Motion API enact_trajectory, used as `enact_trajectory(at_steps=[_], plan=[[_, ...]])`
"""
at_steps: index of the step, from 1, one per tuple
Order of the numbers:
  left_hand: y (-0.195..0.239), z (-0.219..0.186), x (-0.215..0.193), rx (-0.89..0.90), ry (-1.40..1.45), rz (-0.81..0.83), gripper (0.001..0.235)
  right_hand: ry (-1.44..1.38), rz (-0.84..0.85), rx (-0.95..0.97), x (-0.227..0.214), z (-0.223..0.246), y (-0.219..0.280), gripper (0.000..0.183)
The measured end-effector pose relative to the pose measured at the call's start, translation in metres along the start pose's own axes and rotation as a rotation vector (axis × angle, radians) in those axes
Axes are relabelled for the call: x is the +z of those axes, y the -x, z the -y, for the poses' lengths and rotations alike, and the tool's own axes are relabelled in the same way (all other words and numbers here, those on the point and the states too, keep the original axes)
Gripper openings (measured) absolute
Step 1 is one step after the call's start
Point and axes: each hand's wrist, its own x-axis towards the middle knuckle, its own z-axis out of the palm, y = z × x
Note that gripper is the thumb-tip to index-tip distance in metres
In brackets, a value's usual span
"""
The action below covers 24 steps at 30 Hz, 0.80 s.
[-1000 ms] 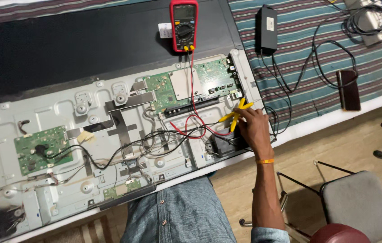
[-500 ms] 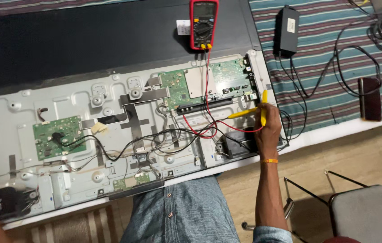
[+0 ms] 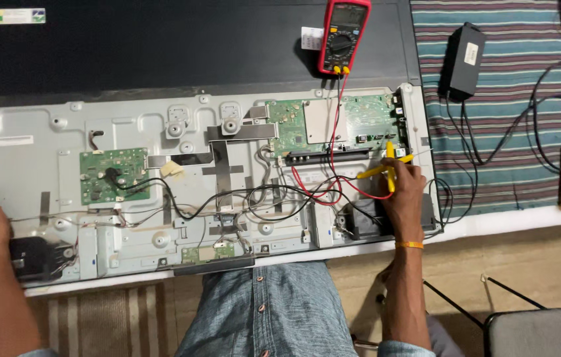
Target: The person uses a multimeter to test points on the circuit board of a disassembled flat-screen TV. They then remove a metal bracket, inspect it, and reattach it to the board while continuing to probe various components.
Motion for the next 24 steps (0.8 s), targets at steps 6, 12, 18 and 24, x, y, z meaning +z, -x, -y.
enact_trajectory(at_steps=[6, 12, 18, 24], plan=[[-0.010, 0.017, 0.023, -0.016, 0.182, 0.144, 0.066, 0.016, 0.003, 0.011, 0.006, 0.002, -0.001, 0.036], [-0.017, 0.012, 0.029, -0.113, 0.323, 0.211, 0.067, -0.001, 0.001, 0.028, 0.000, 0.012, -0.005, 0.030], [-0.013, 0.012, 0.022, -0.149, 0.282, 0.212, 0.067, -0.099, 0.004, 0.059, 0.000, 0.012, -0.002, 0.033], [-0.003, 0.019, 0.017, -0.112, 0.062, 0.112, 0.070, -0.087, 0.139, 0.090, 0.006, 0.002, -0.012, 0.045]])
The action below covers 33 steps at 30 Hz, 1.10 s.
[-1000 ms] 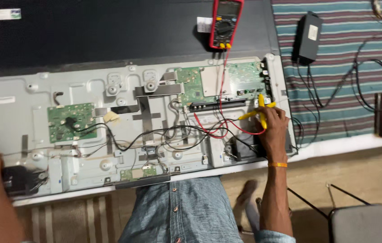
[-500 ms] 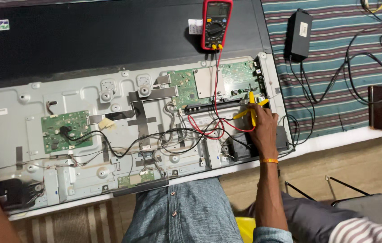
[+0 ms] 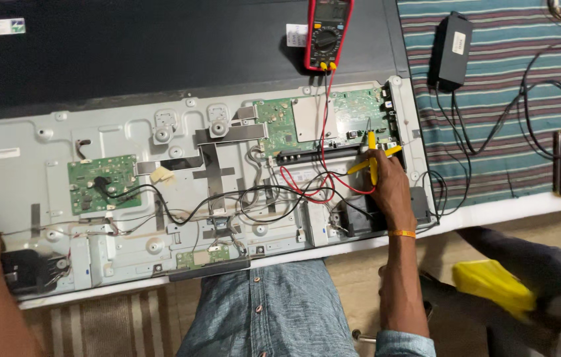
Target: The person uses a multimeter to test points on the circuit board of a disassembled flat-screen TV. They then remove a metal bracket, inspect it, and reattach it to the board while continuing to probe various components.
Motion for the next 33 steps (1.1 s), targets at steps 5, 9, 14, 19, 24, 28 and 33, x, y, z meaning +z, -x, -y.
enact_trajectory(at_steps=[5, 9, 14, 19, 24, 28, 33], plan=[[0.004, -0.011, -0.012, 0.033, -0.048, -0.113, 0.059, 0.071, -0.054, -0.161, -0.004, 0.008, 0.003, 0.041], [0.017, -0.029, -0.029, 0.296, -0.100, -0.290, 0.051, -0.159, -0.405, -0.266, -0.011, 0.036, 0.007, 0.038], [0.024, -0.059, -0.046, 0.293, -0.064, -0.292, 0.051, -0.763, -0.480, -0.316, 0.004, 0.103, -0.011, 0.028], [0.030, -0.082, -0.062, 0.153, -0.060, -0.218, 0.051, -0.938, -0.160, -0.300, 0.042, 0.179, -0.052, 0.018], [0.033, -0.090, -0.068, 0.139, -0.056, -0.216, 0.051, -0.804, -0.091, -0.348, 0.060, 0.214, -0.069, 0.022], [0.031, -0.089, -0.067, 0.121, -0.062, -0.205, 0.052, -0.773, -0.082, -0.329, 0.064, 0.215, -0.077, 0.024], [0.030, -0.089, -0.067, 0.175, -0.070, -0.229, 0.051, -0.740, -0.054, -0.414, 0.065, 0.219, -0.077, 0.026]])
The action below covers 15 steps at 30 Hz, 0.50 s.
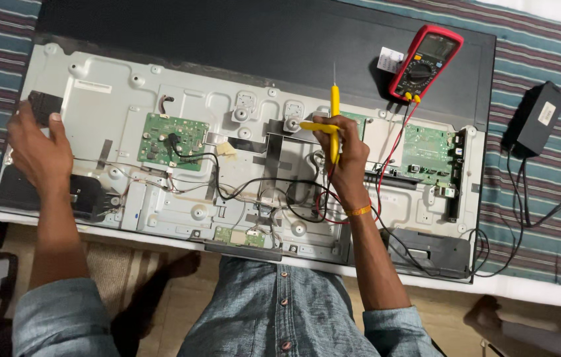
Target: The person uses a multimeter to test points on the circuit board of a disassembled flat-screen TV. They then remove a metal bracket, inspect it, and reattach it to the board while continuing to probe various components.
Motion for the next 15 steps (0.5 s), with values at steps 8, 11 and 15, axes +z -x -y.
enact_trajectory(at_steps=[8, 11, 15], plan=[[0.000, -0.006, -0.007, -0.048, 0.051, 0.033, 0.051, 0.219, 0.119, -0.083, -0.014, 0.012, 0.002, 0.039], [-0.001, -0.005, -0.006, -0.043, 0.038, 0.023, 0.051, 0.239, 0.030, -0.079, -0.034, -0.003, 0.023, 0.045], [-0.002, -0.005, -0.004, -0.058, 0.005, 0.016, 0.056, 0.340, -0.149, 0.031, -0.076, -0.036, 0.056, 0.032]])
